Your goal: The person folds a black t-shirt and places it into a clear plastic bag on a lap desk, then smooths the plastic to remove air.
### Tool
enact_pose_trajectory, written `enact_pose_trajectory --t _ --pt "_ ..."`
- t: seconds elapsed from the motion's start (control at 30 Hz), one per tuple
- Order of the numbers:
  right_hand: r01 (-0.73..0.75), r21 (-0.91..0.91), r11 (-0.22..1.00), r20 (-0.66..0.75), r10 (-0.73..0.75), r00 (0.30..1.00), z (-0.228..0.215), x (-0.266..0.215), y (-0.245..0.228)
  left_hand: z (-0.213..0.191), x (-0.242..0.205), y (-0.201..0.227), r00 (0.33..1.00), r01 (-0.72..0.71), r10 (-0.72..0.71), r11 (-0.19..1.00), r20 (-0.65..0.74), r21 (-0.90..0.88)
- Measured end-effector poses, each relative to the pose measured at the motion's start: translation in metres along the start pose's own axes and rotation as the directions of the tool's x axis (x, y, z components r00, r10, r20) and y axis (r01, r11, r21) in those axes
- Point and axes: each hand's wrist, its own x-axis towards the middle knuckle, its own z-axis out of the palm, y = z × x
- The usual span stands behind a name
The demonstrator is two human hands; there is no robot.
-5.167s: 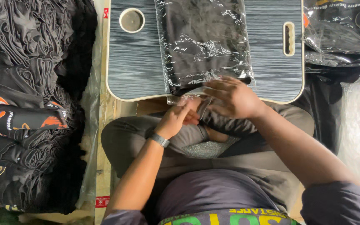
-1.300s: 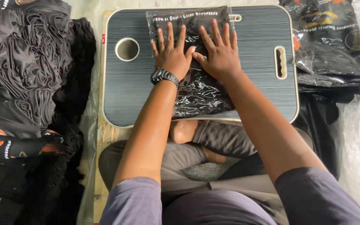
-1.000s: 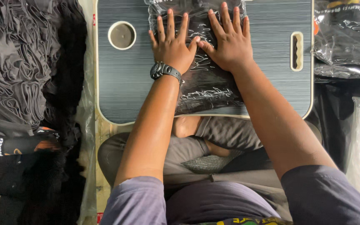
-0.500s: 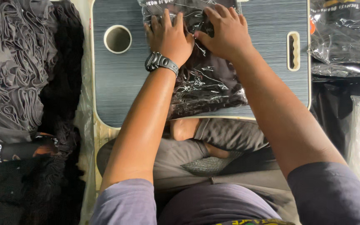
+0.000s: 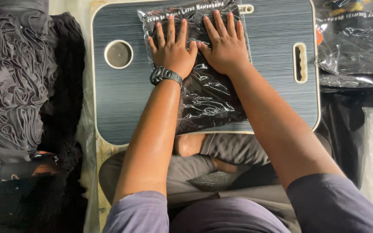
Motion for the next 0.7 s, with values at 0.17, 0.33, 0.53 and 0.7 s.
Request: enact_pose_trajectory --t 0.17,0.33,0.53,0.7 --pt "0.036 0.31 0.95 -0.033 -0.027 0.999 -0.014 -0.019 0.008 0.0 -0.005 -0.027 0.995 -0.096 0.089 0.917 -0.037 -0.387" --pt "0.459 0.135 0.878 -0.057 -0.456 0.888 -0.027 -0.134 -0.027 -0.01 -0.058 -0.076 0.951 -0.079 0.021 0.98 -0.308 -0.18" --pt "0.514 -0.226 0.827 -0.155 -0.552 0.819 0.013 -0.216 -0.047 -0.045 -0.122 -0.062 0.964 0.226 -0.254 0.937 -0.077 -0.267" --pt "0.57 -0.135 0.811 -0.235 -0.584 0.777 -0.008 -0.244 -0.039 -0.041 -0.155 -0.072 0.908 0.387 -0.384 0.613 0.169 -0.688"
